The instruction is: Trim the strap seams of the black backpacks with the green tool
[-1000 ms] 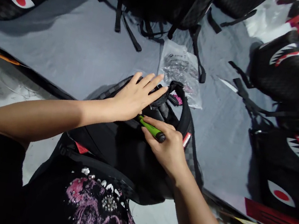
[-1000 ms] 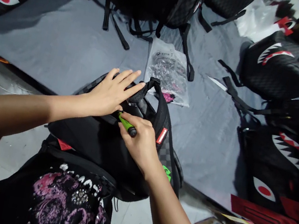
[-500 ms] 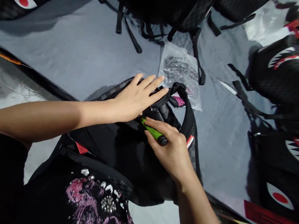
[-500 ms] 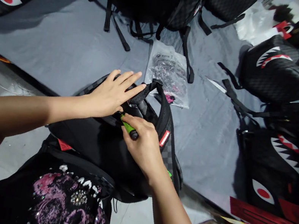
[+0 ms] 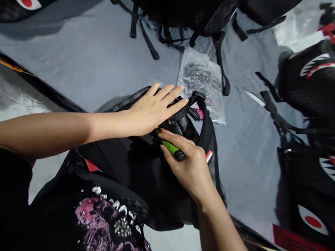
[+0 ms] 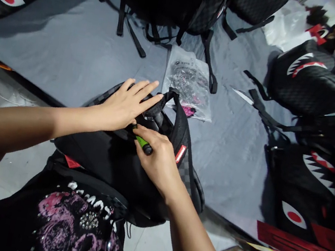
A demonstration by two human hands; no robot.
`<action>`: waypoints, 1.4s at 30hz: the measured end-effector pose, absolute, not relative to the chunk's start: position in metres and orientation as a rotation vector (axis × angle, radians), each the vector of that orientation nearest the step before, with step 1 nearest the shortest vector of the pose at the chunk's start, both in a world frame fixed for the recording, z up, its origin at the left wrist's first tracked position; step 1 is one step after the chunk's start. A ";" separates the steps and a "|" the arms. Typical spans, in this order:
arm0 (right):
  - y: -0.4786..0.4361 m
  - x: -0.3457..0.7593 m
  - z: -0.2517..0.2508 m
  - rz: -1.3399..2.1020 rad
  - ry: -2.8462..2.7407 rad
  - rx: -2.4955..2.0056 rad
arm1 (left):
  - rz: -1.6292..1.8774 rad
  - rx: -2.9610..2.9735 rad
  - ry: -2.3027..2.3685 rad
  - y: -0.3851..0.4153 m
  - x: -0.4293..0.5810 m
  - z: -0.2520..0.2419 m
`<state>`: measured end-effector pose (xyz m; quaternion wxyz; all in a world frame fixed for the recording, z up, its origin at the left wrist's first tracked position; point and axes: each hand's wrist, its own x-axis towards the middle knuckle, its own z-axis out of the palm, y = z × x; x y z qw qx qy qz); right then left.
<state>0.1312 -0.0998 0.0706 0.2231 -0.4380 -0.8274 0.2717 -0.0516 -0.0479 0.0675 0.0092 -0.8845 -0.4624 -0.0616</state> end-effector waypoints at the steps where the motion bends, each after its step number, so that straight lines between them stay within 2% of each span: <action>1: -0.100 0.131 0.071 0.756 -2.284 -1.205 | -0.197 -2.764 -1.441 -0.048 -0.052 0.067; 21: -0.088 0.135 0.080 0.678 -2.552 -1.099 | -0.237 -2.764 -1.445 -0.047 -0.053 0.064; 42: -0.093 0.130 0.079 0.673 -2.476 -1.188 | -0.248 -2.750 -1.444 -0.048 -0.055 0.065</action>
